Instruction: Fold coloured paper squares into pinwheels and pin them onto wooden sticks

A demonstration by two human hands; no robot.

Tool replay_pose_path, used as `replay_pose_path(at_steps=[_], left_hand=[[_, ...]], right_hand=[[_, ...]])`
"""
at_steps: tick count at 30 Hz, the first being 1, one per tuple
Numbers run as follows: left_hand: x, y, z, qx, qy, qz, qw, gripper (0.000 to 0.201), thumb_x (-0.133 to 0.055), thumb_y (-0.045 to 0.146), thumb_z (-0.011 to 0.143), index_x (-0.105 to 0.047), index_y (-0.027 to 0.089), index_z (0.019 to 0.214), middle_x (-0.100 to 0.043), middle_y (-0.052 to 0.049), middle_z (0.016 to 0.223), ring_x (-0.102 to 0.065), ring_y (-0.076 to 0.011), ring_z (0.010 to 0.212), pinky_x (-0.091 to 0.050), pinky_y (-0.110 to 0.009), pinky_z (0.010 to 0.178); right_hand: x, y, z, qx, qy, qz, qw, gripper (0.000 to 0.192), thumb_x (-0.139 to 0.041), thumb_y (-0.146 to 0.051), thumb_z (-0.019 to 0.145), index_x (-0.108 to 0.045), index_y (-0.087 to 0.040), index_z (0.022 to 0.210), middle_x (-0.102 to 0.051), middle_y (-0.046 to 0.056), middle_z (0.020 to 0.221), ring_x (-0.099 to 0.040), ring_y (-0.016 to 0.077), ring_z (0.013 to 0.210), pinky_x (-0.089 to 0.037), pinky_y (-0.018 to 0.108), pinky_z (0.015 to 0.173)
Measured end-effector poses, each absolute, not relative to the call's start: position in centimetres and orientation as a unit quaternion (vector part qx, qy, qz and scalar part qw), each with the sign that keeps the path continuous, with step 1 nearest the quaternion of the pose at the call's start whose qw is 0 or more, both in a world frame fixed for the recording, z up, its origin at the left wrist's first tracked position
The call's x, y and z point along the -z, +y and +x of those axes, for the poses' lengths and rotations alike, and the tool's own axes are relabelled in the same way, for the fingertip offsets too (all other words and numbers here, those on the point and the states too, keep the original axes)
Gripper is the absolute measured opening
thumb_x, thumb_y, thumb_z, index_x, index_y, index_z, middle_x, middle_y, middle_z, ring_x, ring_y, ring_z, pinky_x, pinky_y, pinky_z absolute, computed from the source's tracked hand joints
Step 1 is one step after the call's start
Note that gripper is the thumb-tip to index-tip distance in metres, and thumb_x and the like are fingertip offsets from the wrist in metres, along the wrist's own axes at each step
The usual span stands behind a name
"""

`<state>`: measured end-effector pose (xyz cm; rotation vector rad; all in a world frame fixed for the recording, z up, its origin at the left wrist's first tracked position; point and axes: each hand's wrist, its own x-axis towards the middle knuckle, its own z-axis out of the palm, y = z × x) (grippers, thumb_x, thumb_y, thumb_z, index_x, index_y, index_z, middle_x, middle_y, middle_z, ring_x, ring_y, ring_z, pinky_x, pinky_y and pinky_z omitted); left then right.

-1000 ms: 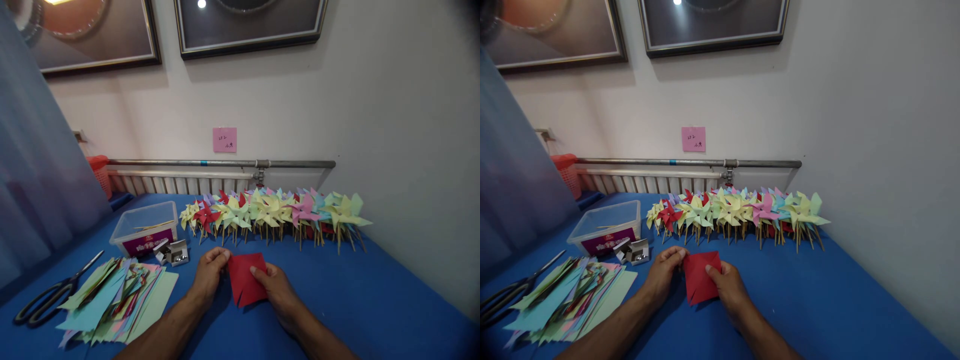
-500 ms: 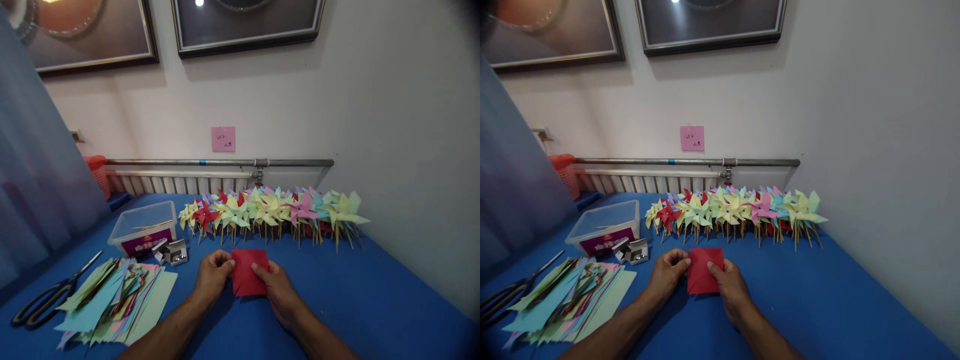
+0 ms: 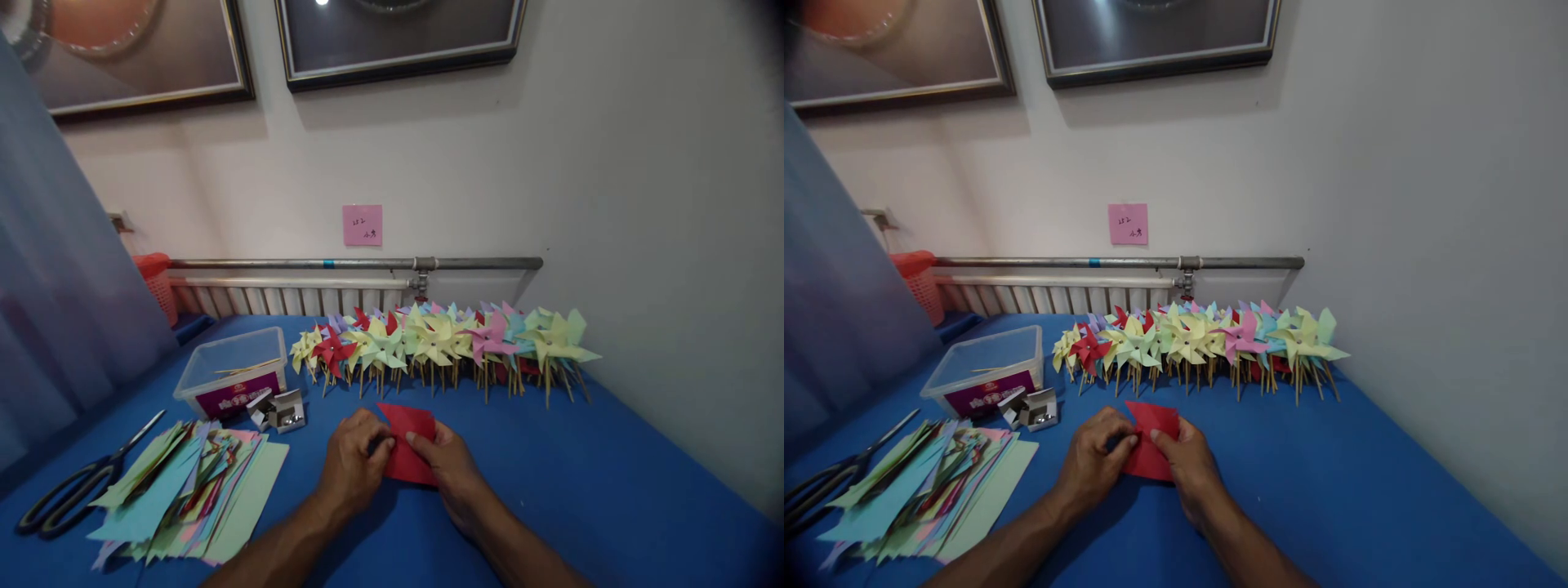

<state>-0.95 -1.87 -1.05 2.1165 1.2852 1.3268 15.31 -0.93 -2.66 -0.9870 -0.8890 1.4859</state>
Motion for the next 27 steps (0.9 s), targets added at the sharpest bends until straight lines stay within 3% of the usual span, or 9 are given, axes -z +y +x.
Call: replay_pose_path(at_steps=[5, 10, 18, 22, 27], left_hand=[[1.2, -2.1, -1.1, -0.405, 0.456, 0.791, 0.050, 0.017, -0.059, 0.012, 0.088, -0.069, 0.019, 0.076, -0.067, -0.003, 0.083, -0.061, -0.0171, 0.080, -0.038, -0.032, 0.077], [1.1, -2.2, -1.2, -0.370, 0.419, 0.823, -0.097, 0.026, -0.052, 0.016, 0.095, -0.065, 0.018, 0.072, -0.062, -0.004, 0.075, -0.054, -0.0165, 0.072, -0.030, -0.032, 0.069], [1.0, -1.8, -1.1, -0.339, 0.374, 0.840, -0.201, 0.035, -0.047, 0.017, 0.100, -0.062, 0.018, 0.069, -0.060, -0.005, 0.074, -0.049, -0.0176, 0.069, -0.029, -0.035, 0.068], [0.9, -2.2, -1.2, -0.329, 0.386, 0.847, -0.162, 0.033, -0.047, 0.016, 0.099, -0.065, 0.019, 0.071, -0.063, -0.006, 0.077, -0.052, -0.0179, 0.072, -0.032, -0.034, 0.070], [0.2, -2.2, -1.5, -0.416, 0.468, 0.772, 0.108, 0.018, -0.055, 0.021, 0.090, -0.069, 0.020, 0.080, -0.067, -0.006, 0.084, -0.059, -0.0192, 0.081, -0.040, -0.033, 0.076]], right_hand=[[2.4, -1.3, 15.2, -0.636, -0.387, -0.401, 0.534, 0.037, -0.083, -0.042, 0.068, -0.074, -0.019, 0.095, -0.080, 0.006, 0.084, -0.072, 0.0237, 0.072, -0.054, 0.036, 0.073], [2.8, -1.3, 15.0, -0.626, -0.394, -0.418, 0.527, 0.033, -0.081, -0.048, 0.071, -0.072, -0.020, 0.085, -0.077, 0.004, 0.075, -0.068, 0.0214, 0.064, -0.052, 0.033, 0.066], [2.7, -1.5, 14.8, -0.620, -0.391, -0.426, 0.530, 0.034, -0.087, -0.039, 0.064, -0.073, -0.019, 0.088, -0.078, 0.003, 0.079, -0.068, 0.0195, 0.069, -0.052, 0.030, 0.068], [3.2, -1.1, 14.9, -0.596, -0.400, -0.445, 0.535, 0.036, -0.087, -0.035, 0.060, -0.073, -0.018, 0.088, -0.078, 0.004, 0.079, -0.069, 0.0210, 0.069, -0.053, 0.033, 0.068], [4.1, -0.3, 15.6, -0.544, -0.429, -0.475, 0.543, 0.033, -0.083, -0.035, 0.062, -0.072, -0.021, 0.089, -0.080, 0.005, 0.082, -0.071, 0.0243, 0.070, -0.056, 0.035, 0.066]])
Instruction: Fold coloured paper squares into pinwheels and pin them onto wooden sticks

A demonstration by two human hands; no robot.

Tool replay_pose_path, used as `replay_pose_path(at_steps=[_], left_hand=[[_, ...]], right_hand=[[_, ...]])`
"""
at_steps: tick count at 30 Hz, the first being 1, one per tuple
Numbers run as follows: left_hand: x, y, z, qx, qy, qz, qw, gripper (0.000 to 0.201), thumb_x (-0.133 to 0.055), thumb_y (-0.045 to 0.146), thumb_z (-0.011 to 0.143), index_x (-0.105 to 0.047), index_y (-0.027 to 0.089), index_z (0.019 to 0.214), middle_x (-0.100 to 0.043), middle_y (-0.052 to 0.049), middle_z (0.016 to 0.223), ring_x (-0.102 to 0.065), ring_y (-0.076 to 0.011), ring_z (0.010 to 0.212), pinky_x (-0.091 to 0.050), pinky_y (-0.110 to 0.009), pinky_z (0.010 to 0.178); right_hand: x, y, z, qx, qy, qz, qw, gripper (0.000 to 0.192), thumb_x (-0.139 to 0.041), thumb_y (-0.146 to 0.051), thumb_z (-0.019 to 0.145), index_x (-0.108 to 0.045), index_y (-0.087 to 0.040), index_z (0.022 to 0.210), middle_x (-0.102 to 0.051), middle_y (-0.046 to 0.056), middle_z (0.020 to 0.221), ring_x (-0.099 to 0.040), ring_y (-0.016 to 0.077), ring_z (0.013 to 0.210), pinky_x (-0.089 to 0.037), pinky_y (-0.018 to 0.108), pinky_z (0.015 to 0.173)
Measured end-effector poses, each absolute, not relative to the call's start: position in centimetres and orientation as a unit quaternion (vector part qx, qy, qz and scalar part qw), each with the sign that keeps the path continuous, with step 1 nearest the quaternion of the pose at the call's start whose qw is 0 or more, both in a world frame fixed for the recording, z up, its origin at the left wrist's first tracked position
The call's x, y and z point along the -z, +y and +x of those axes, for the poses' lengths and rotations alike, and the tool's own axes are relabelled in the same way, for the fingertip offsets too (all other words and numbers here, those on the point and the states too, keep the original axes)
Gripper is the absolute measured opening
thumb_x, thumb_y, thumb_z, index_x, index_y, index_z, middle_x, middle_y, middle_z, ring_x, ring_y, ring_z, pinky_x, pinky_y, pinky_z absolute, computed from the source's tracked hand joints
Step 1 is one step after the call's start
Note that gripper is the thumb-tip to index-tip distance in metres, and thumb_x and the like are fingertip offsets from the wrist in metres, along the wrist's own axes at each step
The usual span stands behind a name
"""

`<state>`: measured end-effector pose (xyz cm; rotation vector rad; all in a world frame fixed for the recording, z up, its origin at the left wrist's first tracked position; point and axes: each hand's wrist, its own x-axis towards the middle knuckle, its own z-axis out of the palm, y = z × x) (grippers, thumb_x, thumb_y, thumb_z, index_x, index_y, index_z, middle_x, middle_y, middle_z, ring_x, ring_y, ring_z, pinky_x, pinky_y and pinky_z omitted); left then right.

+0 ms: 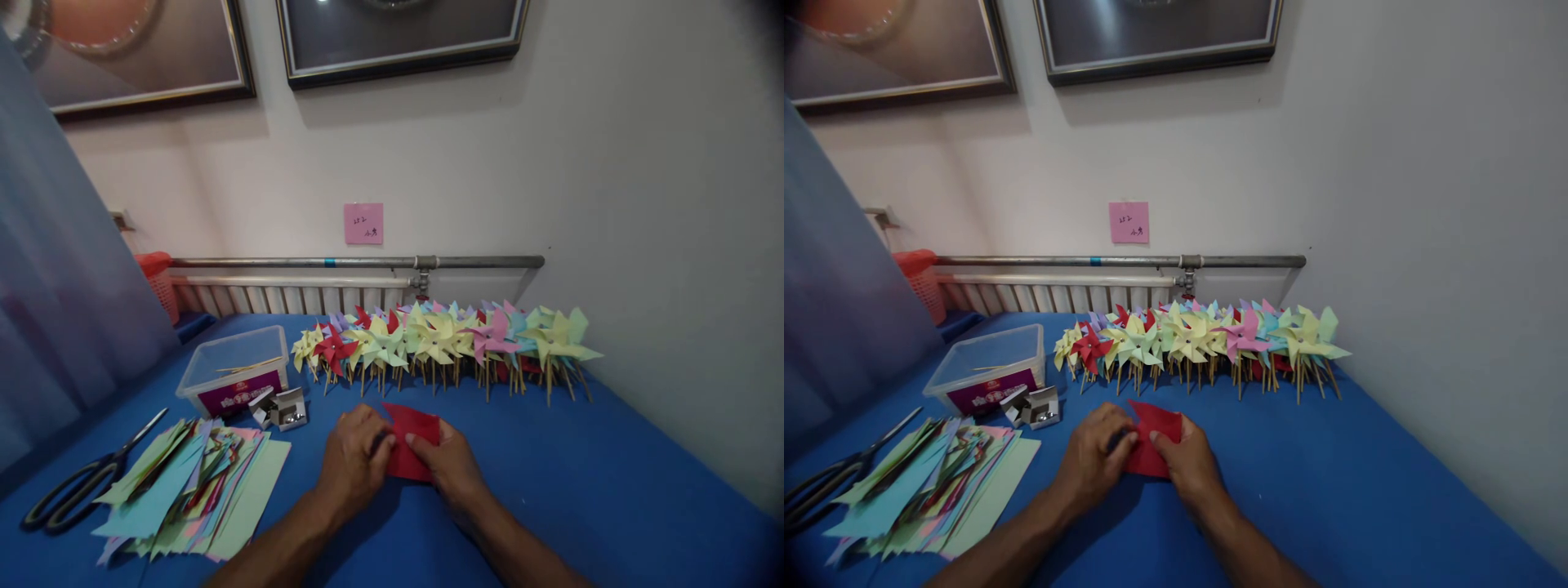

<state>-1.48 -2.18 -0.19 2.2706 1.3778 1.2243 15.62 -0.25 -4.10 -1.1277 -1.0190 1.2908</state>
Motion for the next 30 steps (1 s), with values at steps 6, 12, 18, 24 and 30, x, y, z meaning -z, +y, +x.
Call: replay_pose_path(at_steps=[6, 12, 18, 24, 30], left_hand=[[1.2, -0.4, -1.2, -0.447, 0.507, 0.547, 0.494, 0.020, -0.070, 0.036, 0.070, -0.066, 0.016, 0.071, -0.060, 0.001, 0.061, -0.050, -0.0131, 0.056, -0.036, -0.026, 0.058], [2.2, -0.2, -0.9, -0.455, 0.488, 0.511, 0.543, 0.030, -0.077, 0.041, 0.060, -0.062, 0.015, 0.064, -0.055, 0.003, 0.053, -0.042, -0.0090, 0.049, -0.030, -0.024, 0.052], [1.8, 0.0, -0.9, -0.473, 0.501, 0.464, 0.556, 0.037, -0.082, 0.045, 0.053, -0.063, 0.016, 0.063, -0.059, 0.001, 0.054, -0.046, -0.0099, 0.049, -0.034, -0.025, 0.052], [1.8, 0.0, -0.8, -0.476, 0.498, 0.460, 0.561, 0.037, -0.082, 0.045, 0.052, -0.062, 0.016, 0.061, -0.058, 0.002, 0.052, -0.045, -0.0094, 0.048, -0.034, -0.024, 0.052], [1.4, -0.3, -0.8, -0.474, 0.497, 0.453, 0.568, 0.037, -0.083, 0.044, 0.052, -0.061, 0.016, 0.063, -0.058, 0.003, 0.053, -0.046, -0.0095, 0.050, -0.035, -0.024, 0.054]], right_hand=[[2.9, -0.9, 15.5, -0.528, -0.443, -0.481, 0.541, 0.018, -0.077, -0.028, 0.065, -0.067, -0.024, 0.080, -0.075, 0.000, 0.070, -0.067, 0.0214, 0.061, -0.052, 0.032, 0.060], [2.2, -1.5, 14.9, -0.532, -0.468, -0.468, 0.528, 0.020, -0.074, -0.027, 0.066, -0.069, -0.022, 0.085, -0.076, 0.002, 0.078, -0.068, 0.0231, 0.069, -0.053, 0.034, 0.065], [2.4, -1.3, 15.2, -0.548, -0.475, -0.438, 0.531, 0.027, -0.074, -0.030, 0.069, -0.071, -0.022, 0.095, -0.078, 0.004, 0.086, -0.070, 0.0246, 0.078, -0.055, 0.036, 0.073], [2.7, -1.1, 15.1, -0.550, -0.475, -0.432, 0.534, 0.027, -0.075, -0.030, 0.069, -0.072, -0.022, 0.095, -0.079, 0.004, 0.087, -0.070, 0.0250, 0.076, -0.055, 0.036, 0.071], [2.8, -1.2, 14.9, -0.554, -0.473, -0.427, 0.536, 0.027, -0.075, -0.029, 0.069, -0.072, -0.023, 0.094, -0.079, 0.005, 0.088, -0.071, 0.0263, 0.077, -0.055, 0.037, 0.072]])
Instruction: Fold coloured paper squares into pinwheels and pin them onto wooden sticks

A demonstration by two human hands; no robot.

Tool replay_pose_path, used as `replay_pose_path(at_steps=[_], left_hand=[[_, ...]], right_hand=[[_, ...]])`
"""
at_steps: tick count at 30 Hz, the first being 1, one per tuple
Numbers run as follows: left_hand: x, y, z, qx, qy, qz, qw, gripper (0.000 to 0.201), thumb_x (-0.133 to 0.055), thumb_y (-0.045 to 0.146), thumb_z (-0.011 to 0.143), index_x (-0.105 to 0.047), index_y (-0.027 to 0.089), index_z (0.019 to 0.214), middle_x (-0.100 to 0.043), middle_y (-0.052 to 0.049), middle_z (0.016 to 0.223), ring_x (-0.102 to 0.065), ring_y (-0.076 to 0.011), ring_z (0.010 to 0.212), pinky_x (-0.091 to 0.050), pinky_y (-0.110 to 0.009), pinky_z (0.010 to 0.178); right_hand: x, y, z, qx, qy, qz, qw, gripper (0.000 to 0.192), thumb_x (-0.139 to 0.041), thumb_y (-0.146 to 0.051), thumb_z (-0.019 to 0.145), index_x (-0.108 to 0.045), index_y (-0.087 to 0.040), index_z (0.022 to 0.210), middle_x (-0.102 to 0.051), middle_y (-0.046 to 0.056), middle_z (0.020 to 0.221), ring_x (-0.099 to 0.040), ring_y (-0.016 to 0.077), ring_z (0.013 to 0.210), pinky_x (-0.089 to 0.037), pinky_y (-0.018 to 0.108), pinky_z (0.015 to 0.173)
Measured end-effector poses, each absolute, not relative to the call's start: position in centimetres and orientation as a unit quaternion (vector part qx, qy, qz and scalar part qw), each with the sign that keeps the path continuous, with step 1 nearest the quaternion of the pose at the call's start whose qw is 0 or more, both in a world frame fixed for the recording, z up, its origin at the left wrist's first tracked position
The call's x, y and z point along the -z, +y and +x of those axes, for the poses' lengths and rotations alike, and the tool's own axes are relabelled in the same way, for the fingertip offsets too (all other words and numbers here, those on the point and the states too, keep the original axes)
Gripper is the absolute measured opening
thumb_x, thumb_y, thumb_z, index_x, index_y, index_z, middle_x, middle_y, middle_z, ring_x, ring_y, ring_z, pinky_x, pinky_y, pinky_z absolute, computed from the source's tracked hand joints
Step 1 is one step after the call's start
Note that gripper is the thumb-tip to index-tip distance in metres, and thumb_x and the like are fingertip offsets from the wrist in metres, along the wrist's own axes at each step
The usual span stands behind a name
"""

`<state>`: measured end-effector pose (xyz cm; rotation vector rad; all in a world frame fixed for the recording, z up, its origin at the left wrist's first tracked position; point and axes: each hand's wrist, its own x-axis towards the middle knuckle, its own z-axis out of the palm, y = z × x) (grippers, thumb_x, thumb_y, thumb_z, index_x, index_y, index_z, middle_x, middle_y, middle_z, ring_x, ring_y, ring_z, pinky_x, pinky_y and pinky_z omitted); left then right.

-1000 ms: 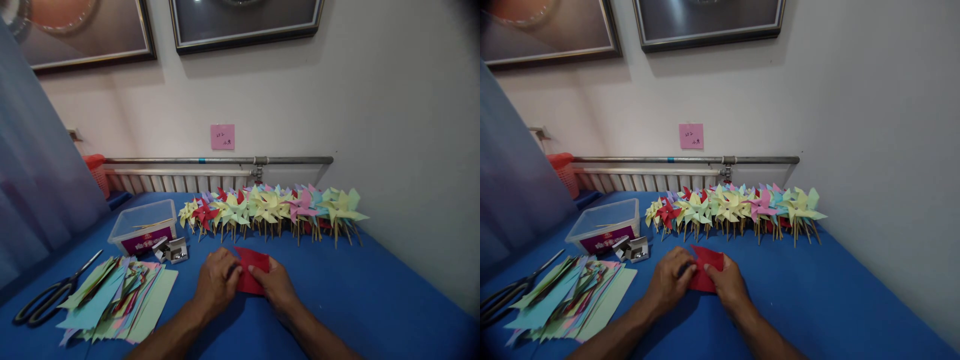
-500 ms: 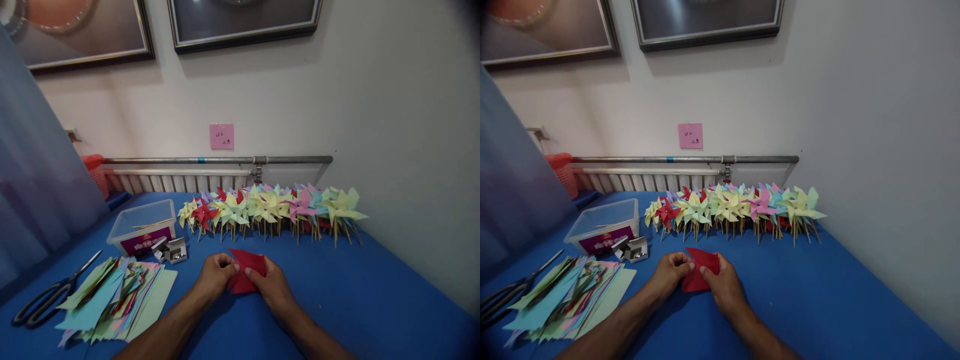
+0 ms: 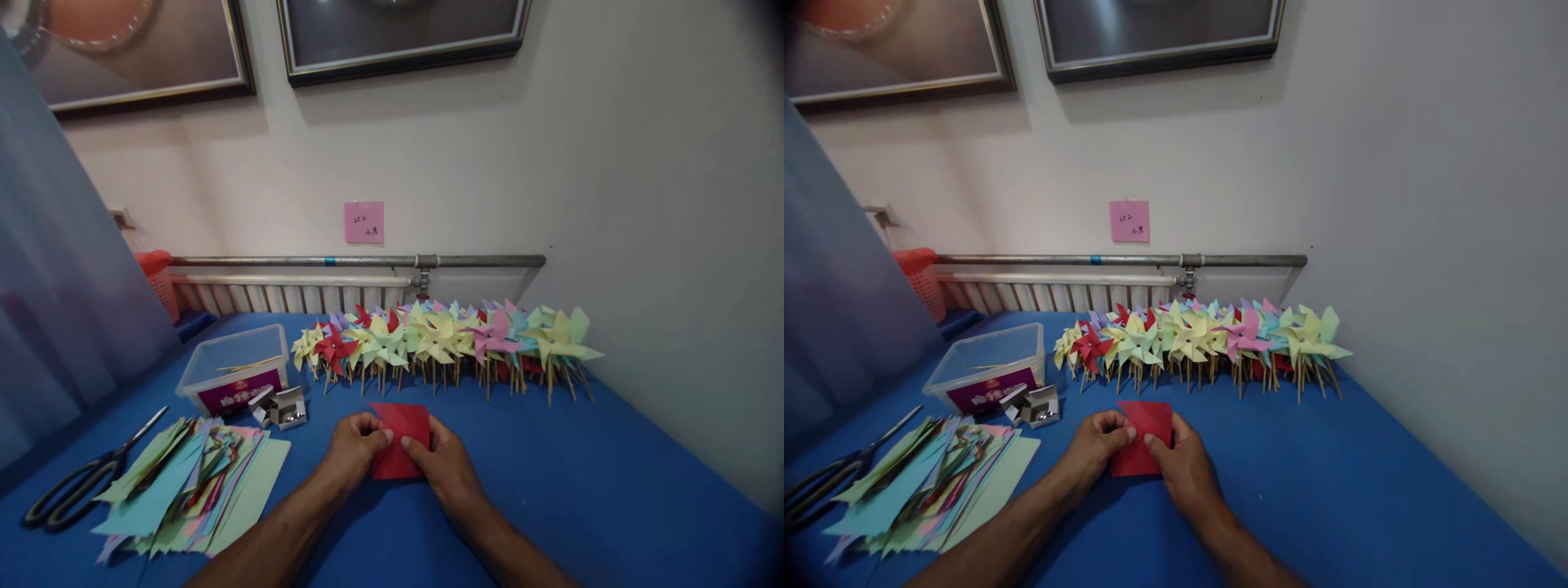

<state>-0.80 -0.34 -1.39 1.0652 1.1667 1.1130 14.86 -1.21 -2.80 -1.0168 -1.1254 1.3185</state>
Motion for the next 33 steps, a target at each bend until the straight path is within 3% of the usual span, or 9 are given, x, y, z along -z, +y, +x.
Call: replay_pose_path(at_steps=[8, 24, 29, 33], left_hand=[[1.0, -0.7, -0.5, -0.471, 0.482, 0.432, 0.599, 0.042, -0.085, 0.046, 0.050, -0.057, 0.018, 0.062, -0.054, 0.005, 0.050, -0.042, -0.0078, 0.045, -0.031, -0.023, 0.049], [0.8, -0.9, -0.2, -0.467, 0.494, 0.433, 0.592, 0.037, -0.082, 0.042, 0.051, -0.056, 0.018, 0.060, -0.056, 0.004, 0.050, -0.044, -0.0085, 0.044, -0.031, -0.023, 0.048], [1.3, -0.7, -0.2, -0.478, 0.493, 0.422, 0.591, 0.038, -0.082, 0.043, 0.050, -0.053, 0.019, 0.060, -0.056, 0.004, 0.048, -0.044, -0.0087, 0.043, -0.031, -0.023, 0.047], [1.6, -0.5, -0.2, -0.479, 0.503, 0.423, 0.581, 0.037, -0.080, 0.043, 0.051, -0.053, 0.019, 0.060, -0.053, 0.005, 0.047, -0.042, -0.0083, 0.043, -0.029, -0.023, 0.047]], right_hand=[[2.6, -1.6, 14.4, -0.580, -0.450, -0.412, 0.539, 0.034, -0.077, -0.029, 0.067, -0.074, -0.024, 0.101, -0.080, 0.005, 0.091, -0.073, 0.0301, 0.086, -0.058, 0.041, 0.079], [2.7, -1.7, 14.4, -0.567, -0.473, -0.416, 0.531, 0.035, -0.076, -0.032, 0.070, -0.073, -0.024, 0.103, -0.079, 0.006, 0.091, -0.072, 0.0301, 0.087, -0.056, 0.039, 0.076], [2.5, -1.6, 14.7, -0.564, -0.467, -0.414, 0.541, 0.028, -0.077, -0.047, 0.075, -0.070, -0.024, 0.089, -0.075, 0.003, 0.082, -0.067, 0.0235, 0.073, -0.053, 0.034, 0.068], [2.3, -1.6, 15.0, -0.532, -0.482, -0.436, 0.542, 0.039, -0.069, -0.062, 0.081, -0.066, -0.024, 0.080, -0.068, 0.000, 0.072, -0.058, 0.0181, 0.063, -0.047, 0.030, 0.061]])
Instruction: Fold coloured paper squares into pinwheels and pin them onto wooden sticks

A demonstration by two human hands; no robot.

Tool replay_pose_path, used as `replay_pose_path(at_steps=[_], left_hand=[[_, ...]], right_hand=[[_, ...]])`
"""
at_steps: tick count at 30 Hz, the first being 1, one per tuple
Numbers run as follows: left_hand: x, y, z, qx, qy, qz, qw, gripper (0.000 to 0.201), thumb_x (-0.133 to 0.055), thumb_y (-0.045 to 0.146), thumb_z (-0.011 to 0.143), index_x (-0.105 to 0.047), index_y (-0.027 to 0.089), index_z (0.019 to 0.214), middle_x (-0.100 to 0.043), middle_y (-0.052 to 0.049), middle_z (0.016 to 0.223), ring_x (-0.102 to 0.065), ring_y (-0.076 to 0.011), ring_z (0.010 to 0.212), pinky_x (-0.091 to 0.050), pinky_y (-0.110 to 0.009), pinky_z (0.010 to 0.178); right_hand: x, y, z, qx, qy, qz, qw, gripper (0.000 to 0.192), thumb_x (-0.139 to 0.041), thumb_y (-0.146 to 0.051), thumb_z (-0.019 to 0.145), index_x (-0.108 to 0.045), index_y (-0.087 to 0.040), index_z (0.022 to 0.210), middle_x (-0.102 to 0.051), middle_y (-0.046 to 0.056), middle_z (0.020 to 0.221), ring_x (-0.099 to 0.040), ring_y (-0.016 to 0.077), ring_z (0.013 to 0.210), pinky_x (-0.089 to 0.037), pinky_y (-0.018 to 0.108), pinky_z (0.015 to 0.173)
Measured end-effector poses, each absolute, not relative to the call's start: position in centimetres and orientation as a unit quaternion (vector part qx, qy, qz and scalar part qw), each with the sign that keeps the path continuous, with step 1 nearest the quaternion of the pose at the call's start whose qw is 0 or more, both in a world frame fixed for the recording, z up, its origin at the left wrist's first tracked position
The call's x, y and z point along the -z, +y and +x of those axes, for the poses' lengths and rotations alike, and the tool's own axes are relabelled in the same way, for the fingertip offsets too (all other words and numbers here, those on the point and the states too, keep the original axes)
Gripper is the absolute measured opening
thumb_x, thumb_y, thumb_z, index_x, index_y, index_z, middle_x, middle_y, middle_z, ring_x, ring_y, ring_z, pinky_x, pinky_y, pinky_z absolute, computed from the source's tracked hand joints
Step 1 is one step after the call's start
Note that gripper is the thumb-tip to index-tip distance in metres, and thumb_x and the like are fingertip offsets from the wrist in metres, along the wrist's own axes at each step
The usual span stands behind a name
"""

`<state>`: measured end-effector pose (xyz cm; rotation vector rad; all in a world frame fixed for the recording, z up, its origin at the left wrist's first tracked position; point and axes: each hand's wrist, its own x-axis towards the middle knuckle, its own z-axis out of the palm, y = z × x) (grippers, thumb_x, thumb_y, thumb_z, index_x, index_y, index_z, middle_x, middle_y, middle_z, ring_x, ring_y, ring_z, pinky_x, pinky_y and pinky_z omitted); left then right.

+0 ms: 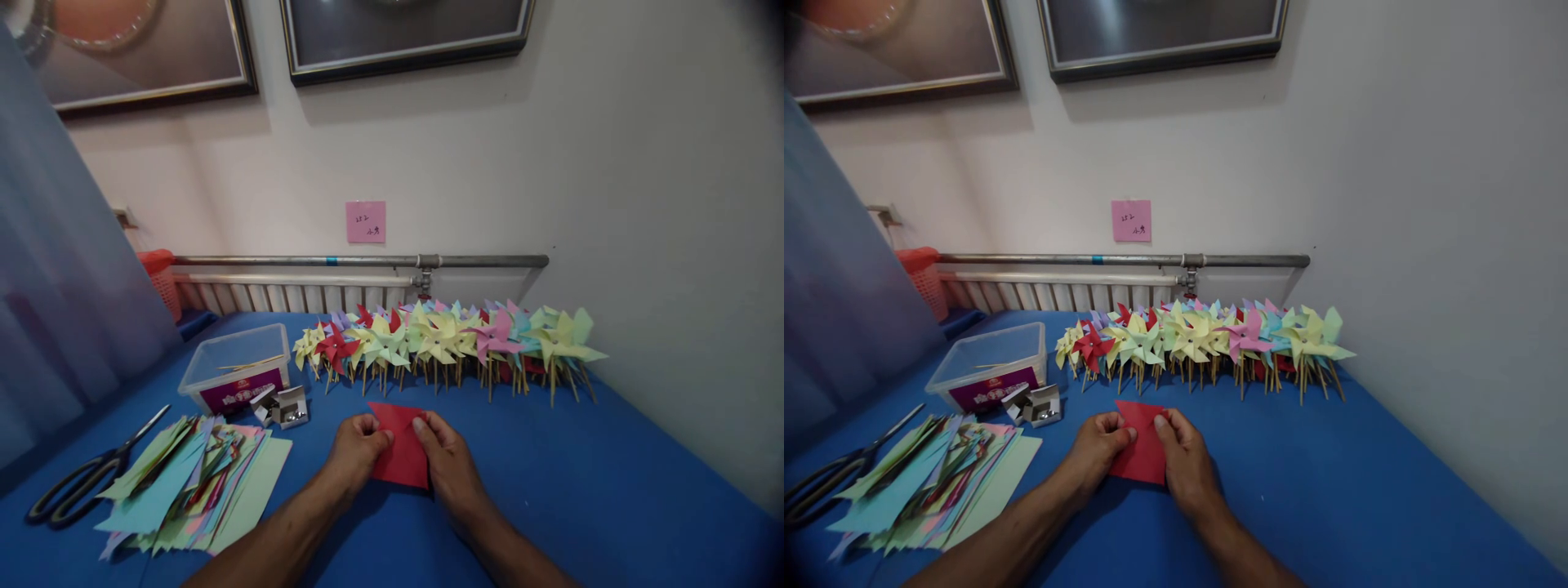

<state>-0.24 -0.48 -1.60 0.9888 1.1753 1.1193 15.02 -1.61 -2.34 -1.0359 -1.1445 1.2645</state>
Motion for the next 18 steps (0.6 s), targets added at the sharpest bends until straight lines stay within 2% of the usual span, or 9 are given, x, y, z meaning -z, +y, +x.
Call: replay_pose_path(at_steps=[4, 9, 13, 18], left_hand=[[1.69, -0.38, -0.20, -0.480, 0.509, 0.420, 0.578, 0.033, -0.077, 0.041, 0.052, -0.053, 0.019, 0.060, -0.056, 0.003, 0.049, -0.043, -0.0091, 0.044, -0.031, -0.024, 0.047], [1.85, -0.46, 0.12, -0.480, 0.510, 0.451, 0.553, 0.029, -0.073, 0.039, 0.053, -0.051, 0.020, 0.057, -0.050, 0.005, 0.047, -0.038, -0.0076, 0.043, -0.027, -0.023, 0.045], [1.98, -0.63, 0.24, -0.474, 0.516, 0.472, 0.536, 0.023, -0.067, 0.035, 0.055, -0.050, 0.020, 0.057, -0.048, 0.005, 0.047, -0.036, -0.0073, 0.043, -0.025, -0.023, 0.044], [2.27, -0.51, 0.16, -0.477, 0.505, 0.470, 0.544, 0.021, -0.067, 0.031, 0.054, -0.049, 0.020, 0.056, -0.046, 0.006, 0.048, -0.035, -0.0069, 0.043, -0.025, -0.023, 0.044]], right_hand=[[2.35, -1.75, 14.86, -0.540, -0.479, -0.436, 0.537, 0.049, -0.061, -0.070, 0.084, -0.069, -0.022, 0.086, -0.069, 0.002, 0.077, -0.061, 0.0198, 0.070, -0.048, 0.031, 0.066], [2.29, -1.91, 14.56, -0.568, -0.454, -0.428, 0.537, 0.044, -0.076, -0.063, 0.074, -0.066, -0.022, 0.084, -0.064, -0.002, 0.072, -0.056, 0.0157, 0.063, -0.044, 0.027, 0.061], [2.28, -1.74, 14.55, -0.588, -0.434, -0.416, 0.541, 0.046, -0.086, -0.054, 0.064, -0.066, -0.022, 0.089, -0.068, -0.001, 0.079, -0.061, 0.0166, 0.068, -0.049, 0.029, 0.067], [2.37, -1.38, 14.68, -0.595, -0.432, -0.412, 0.538, 0.040, -0.088, -0.046, 0.062, -0.066, -0.021, 0.085, -0.068, -0.001, 0.077, -0.061, 0.0151, 0.066, -0.050, 0.028, 0.066]])
